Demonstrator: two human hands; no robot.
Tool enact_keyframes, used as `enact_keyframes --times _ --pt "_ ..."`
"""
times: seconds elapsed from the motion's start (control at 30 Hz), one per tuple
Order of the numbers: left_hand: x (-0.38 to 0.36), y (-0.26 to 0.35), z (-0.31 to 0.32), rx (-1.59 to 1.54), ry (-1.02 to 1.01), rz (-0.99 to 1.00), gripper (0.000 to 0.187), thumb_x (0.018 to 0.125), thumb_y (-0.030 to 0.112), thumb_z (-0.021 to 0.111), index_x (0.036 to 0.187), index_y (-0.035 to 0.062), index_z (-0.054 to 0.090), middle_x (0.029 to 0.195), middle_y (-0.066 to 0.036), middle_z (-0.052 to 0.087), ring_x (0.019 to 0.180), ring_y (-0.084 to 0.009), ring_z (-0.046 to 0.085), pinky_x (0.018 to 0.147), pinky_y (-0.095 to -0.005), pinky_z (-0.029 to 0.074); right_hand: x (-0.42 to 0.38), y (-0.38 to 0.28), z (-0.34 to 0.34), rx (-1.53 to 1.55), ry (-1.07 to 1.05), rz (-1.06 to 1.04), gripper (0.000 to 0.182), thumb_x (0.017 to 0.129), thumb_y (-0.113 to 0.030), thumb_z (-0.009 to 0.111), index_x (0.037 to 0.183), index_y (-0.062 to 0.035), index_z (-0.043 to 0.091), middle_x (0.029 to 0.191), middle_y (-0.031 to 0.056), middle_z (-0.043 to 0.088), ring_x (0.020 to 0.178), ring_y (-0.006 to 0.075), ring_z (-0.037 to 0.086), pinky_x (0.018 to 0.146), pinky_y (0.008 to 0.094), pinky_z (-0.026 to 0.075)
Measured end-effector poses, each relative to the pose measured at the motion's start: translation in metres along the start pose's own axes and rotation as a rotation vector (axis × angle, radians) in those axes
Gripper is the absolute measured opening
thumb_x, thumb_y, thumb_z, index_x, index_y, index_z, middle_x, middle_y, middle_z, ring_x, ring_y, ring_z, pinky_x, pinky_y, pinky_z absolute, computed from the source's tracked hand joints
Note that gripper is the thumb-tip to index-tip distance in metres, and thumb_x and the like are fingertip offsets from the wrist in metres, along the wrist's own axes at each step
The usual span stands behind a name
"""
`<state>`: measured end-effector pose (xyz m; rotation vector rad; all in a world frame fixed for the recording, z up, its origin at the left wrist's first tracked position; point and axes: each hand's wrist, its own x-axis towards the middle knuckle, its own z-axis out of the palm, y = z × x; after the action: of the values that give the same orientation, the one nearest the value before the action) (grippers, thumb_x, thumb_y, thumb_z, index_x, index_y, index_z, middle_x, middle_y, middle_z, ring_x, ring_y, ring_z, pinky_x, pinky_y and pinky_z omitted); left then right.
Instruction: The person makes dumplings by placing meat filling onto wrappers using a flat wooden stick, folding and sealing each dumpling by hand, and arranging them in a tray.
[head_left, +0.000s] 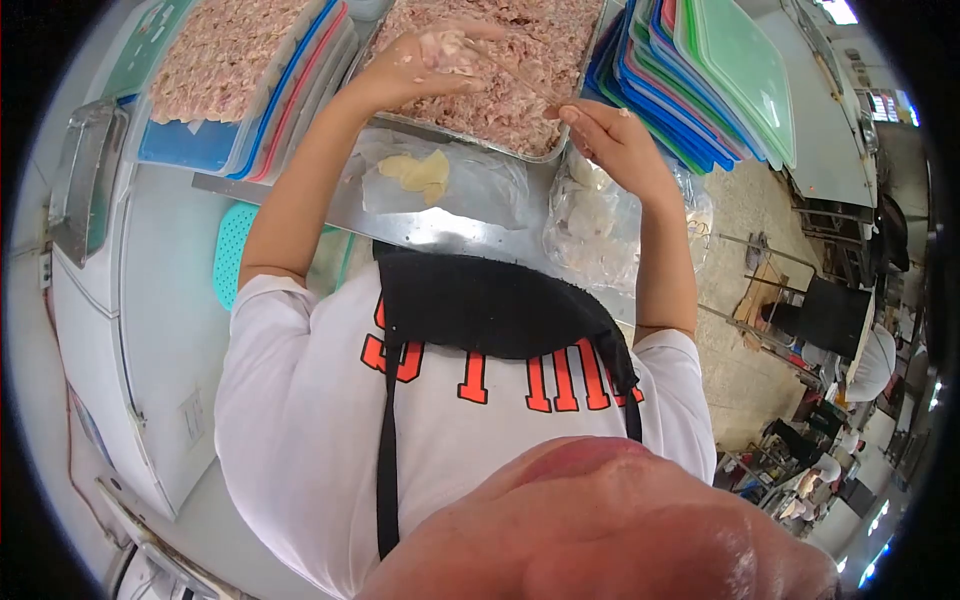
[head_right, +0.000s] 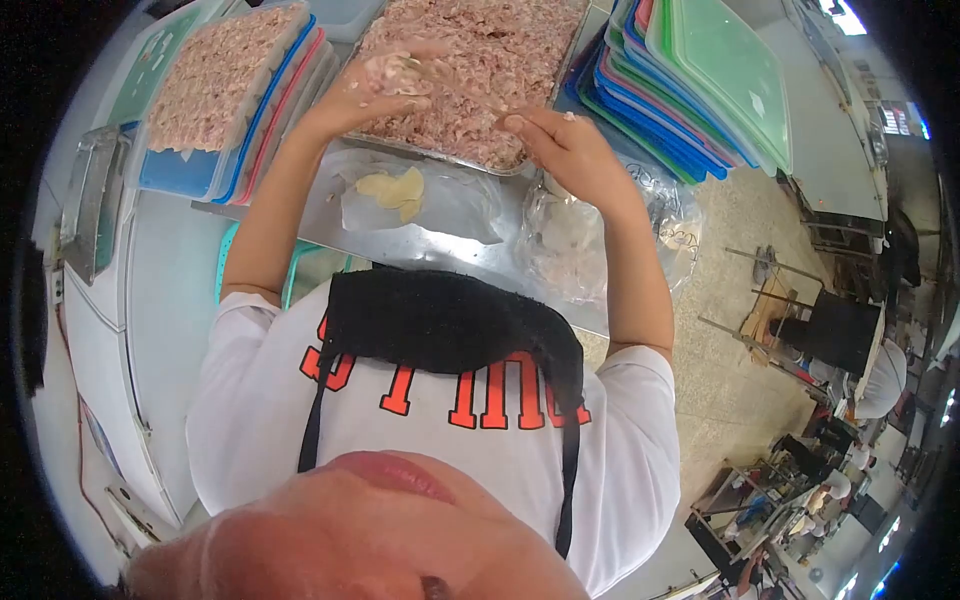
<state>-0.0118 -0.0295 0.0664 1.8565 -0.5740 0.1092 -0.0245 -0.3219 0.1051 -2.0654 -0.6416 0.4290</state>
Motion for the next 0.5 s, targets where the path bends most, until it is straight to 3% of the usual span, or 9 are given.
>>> enact_keyframes --times 0.03,0.07,0.13,0.17,0.23,0.33,0.37,0.43,0.5 --pt "0.003 0.003 -0.002 -0.059 -0.137 0.027 0.05 0.076 0.016 0.077 0.122 0.0069 0.059 0.119 -0.007 0.062 0.111 -0.0194 0.058 0.092 -0.0318 0.047 0.0 0.0 0.001 -0.038 0.0 -0.025 0.033 0.098 -0.03 0.054 0.109 -0.0029 0.067 0.063 -0.004 0.042 0.058 0.0056 0.038 0.051 0.0218 0.031" --pt "0.003 0.006 -0.003 -0.057 -0.134 0.023 0.05 0.076 0.016 0.077 0.122 0.0069 0.059 0.119 -0.007 0.062 0.111 -0.0194 0.058 0.092 -0.0318 0.047 0.002 0.002 0.003 -0.036 -0.003 -0.027 0.033 0.098 -0.03 0.054 0.109 -0.0029 0.067 0.063 -0.004 0.042 0.058 0.0056 0.038 0.051 0.0218 0.031" --pt "0.002 0.015 -0.006 -0.005 -0.211 -0.235 0.041 0.075 0.023 0.077 0.111 0.0064 0.066 0.109 -0.007 0.066 0.104 -0.0166 0.061 0.09 -0.0305 0.048 0.009 0.014 0.012 -0.037 -0.003 -0.101 0.032 0.097 -0.028 0.056 0.111 -0.0016 0.067 0.065 -0.0032 0.044 0.059 0.0063 0.038 0.053 0.0227 0.032" --pt "0.004 0.02 -0.007 -0.003 -0.207 -0.238 0.041 0.075 0.023 0.077 0.111 0.0064 0.066 0.109 -0.007 0.066 0.104 -0.0166 0.061 0.09 -0.0305 0.048 0.013 0.025 0.014 -0.036 -0.007 -0.104 0.032 0.097 -0.028 0.056 0.111 -0.0016 0.067 0.065 -0.0032 0.044 0.059 0.0063 0.038 0.053 0.0227 0.032" --pt "0.007 0.028 -0.008 0.412 -0.415 -0.135 0.049 0.074 0.022 0.077 0.117 0.0043 0.061 0.109 -0.004 0.066 0.106 -0.0172 0.058 0.093 -0.0331 0.046 0.024 0.046 0.017 -0.117 -0.071 -0.135 0.034 0.093 -0.032 0.059 0.111 -0.0039 0.066 0.085 0.0146 0.067 0.074 0.0231 0.063 0.068 0.034 0.048" --pt "0.004 0.009 0.0 0.519 -0.428 -0.184 0.055 0.076 0.031 0.076 0.12 0.004 0.06 0.11 -0.006 0.065 0.106 -0.0188 0.059 0.091 -0.0311 0.046 0.034 0.055 0.013 -0.209 -0.118 -0.083 0.03 0.091 -0.031 0.061 0.11 -0.0082 0.067 0.093 0.0152 0.068 0.081 0.0277 0.066 0.07 0.0357 0.05" --pt "0.0 -0.005 0.005 0.519 -0.427 -0.186 0.055 0.076 0.031 0.076 0.12 0.004 0.06 0.11 -0.006 0.065 0.106 -0.0188 0.059 0.091 -0.0311 0.046 0.033 0.056 0.014 -0.208 -0.119 -0.084 0.03 0.091 -0.031 0.061 0.11 -0.0082 0.067 0.093 0.0152 0.068 0.081 0.0277 0.066 0.07 0.0357 0.05" --pt "-0.004 -0.018 0.011 0.167 -0.035 -0.525 0.06 0.077 0.036 0.074 0.125 0.0047 0.057 0.115 -0.007 0.063 0.106 -0.0201 0.059 0.09 -0.0306 0.046 0.036 0.052 0.015 -0.644 0.293 -0.31 0.023 0.091 -0.026 0.059 0.108 -0.0127 0.067 0.091 0.0142 0.067 0.082 0.032 0.065 0.069 0.0396 0.052" --pt "-0.001 -0.016 0.009 0.129 -0.027 -0.608 0.062 0.077 0.036 0.075 0.127 0.0054 0.055 0.118 -0.008 0.061 0.108 -0.0202 0.058 0.092 -0.0303 0.045 0.029 0.038 0.028 -0.603 0.339 -0.338 0.023 0.091 -0.025 0.06 0.109 -0.0127 0.067 0.093 0.0136 0.067 0.082 0.0319 0.065 0.069 0.0389 0.052"
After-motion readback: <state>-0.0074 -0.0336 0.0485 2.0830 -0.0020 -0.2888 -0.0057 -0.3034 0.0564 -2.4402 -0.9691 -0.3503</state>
